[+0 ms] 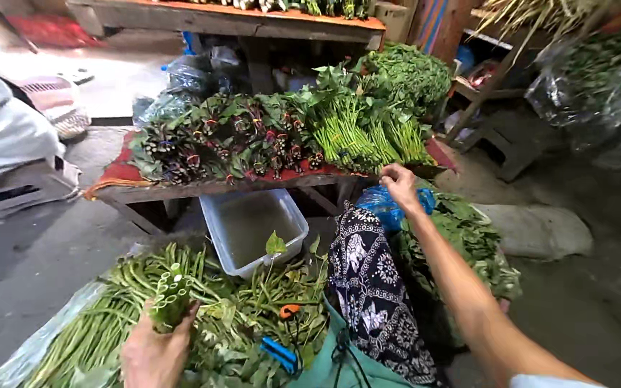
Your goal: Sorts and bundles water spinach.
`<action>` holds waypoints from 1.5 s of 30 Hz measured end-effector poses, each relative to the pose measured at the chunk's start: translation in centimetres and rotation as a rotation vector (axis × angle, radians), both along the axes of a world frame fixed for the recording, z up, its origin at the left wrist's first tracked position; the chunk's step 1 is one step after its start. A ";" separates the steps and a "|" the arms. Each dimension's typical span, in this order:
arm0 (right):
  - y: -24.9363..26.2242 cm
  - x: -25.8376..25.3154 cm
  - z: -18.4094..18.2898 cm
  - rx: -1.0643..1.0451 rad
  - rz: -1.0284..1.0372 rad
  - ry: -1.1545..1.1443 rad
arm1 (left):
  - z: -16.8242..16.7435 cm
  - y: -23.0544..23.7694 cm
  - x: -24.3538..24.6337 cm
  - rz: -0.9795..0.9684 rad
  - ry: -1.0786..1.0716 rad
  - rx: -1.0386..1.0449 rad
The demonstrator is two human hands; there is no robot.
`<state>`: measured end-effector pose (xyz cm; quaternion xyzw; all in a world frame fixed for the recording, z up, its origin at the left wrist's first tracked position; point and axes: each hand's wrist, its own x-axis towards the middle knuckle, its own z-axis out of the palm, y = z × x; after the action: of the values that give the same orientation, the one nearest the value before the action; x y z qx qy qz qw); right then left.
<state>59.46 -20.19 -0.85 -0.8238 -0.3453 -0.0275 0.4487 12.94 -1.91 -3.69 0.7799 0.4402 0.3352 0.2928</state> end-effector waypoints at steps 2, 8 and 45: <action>0.0 6.9 -4.1 -0.274 -0.028 0.144 | 0.2 0.3 0.1 -0.014 0.035 0.032; -1.7 10.3 -10.5 -1.029 -0.131 -0.001 | -0.1 0.3 0.4 -0.001 0.044 -0.005; 0.6 1.2 4.7 0.425 0.334 0.640 | 1.1 0.1 1.7 0.006 -0.346 -0.402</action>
<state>60.68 -19.61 3.83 -0.6127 -0.3041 0.2323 0.6915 14.62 -1.83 -2.57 0.6359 0.4437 0.3701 0.5117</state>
